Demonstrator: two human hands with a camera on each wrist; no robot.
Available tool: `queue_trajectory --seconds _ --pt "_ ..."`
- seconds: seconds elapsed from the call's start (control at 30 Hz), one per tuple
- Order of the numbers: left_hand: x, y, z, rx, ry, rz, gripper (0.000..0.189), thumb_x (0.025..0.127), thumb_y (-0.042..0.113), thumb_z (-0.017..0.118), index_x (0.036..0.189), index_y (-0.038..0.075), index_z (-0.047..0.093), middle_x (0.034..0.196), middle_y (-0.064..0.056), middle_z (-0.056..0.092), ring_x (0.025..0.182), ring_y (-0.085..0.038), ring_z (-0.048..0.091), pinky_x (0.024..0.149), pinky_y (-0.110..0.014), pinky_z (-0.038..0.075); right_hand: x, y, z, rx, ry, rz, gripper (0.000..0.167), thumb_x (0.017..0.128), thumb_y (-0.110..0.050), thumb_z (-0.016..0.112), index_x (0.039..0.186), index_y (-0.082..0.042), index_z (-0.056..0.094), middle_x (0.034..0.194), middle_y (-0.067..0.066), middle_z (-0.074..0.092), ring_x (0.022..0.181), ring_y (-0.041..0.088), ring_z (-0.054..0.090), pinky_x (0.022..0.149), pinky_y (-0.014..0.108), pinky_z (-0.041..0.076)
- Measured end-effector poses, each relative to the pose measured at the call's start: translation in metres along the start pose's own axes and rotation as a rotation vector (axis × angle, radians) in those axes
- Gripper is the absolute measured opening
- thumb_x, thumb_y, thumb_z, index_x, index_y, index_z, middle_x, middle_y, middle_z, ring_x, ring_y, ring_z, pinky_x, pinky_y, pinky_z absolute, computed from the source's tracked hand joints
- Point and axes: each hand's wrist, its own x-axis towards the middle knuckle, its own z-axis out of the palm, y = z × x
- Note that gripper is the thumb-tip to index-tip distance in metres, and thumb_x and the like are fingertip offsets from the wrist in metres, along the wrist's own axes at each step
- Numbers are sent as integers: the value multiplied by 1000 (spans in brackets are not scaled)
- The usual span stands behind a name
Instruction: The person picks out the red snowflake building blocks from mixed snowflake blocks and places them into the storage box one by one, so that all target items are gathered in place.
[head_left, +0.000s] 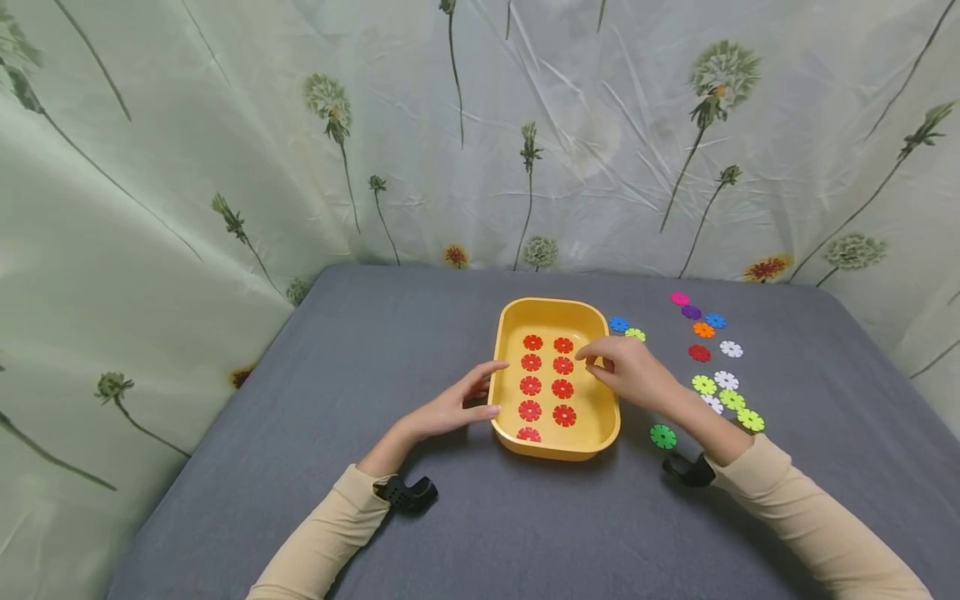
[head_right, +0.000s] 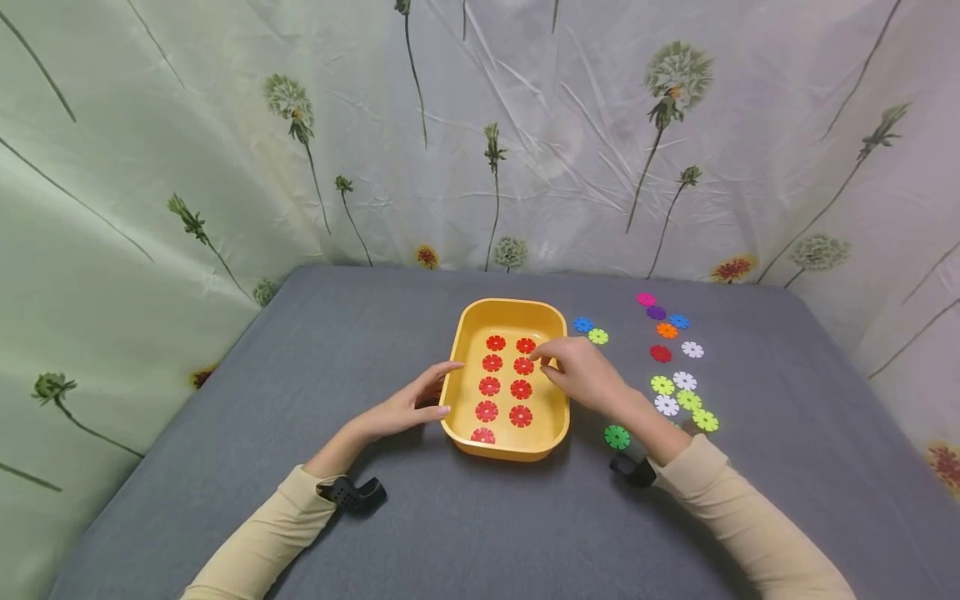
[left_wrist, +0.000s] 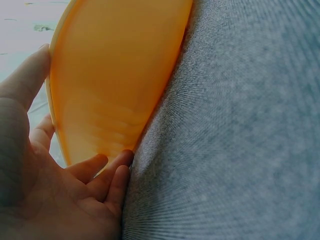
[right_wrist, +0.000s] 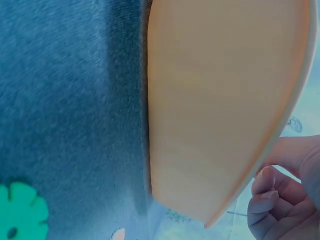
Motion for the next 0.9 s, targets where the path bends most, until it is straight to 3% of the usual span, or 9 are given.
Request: queue_trajectory --seconds 0.33,0.6,0.9 --pt "0 0 0 9 2 22 67 90 35 60 146 28 24 150 -11 33 133 -31 42 110 -52 33 -9 10 -5 -14 97 3 18 76 7 67 91 -2 72 75 7 68 59 8 47 52 17 42" --pt "0 0 1 2 2 18 64 91 27 59 146 26 25 150 -12 33 132 -31 43 109 -52 33 -17 22 -8 -46 203 7 21 73 8 70 91 -2 72 72 3 67 56 7 45 50 15 38" --pt "-1 0 2 27 15 -2 63 92 17 58 145 27 25 148 -13 35 132 -30 44 109 -52 33 -22 31 -14 -66 258 50 20 72 9 71 88 -4 72 72 3 66 56 1 39 50 12 35"
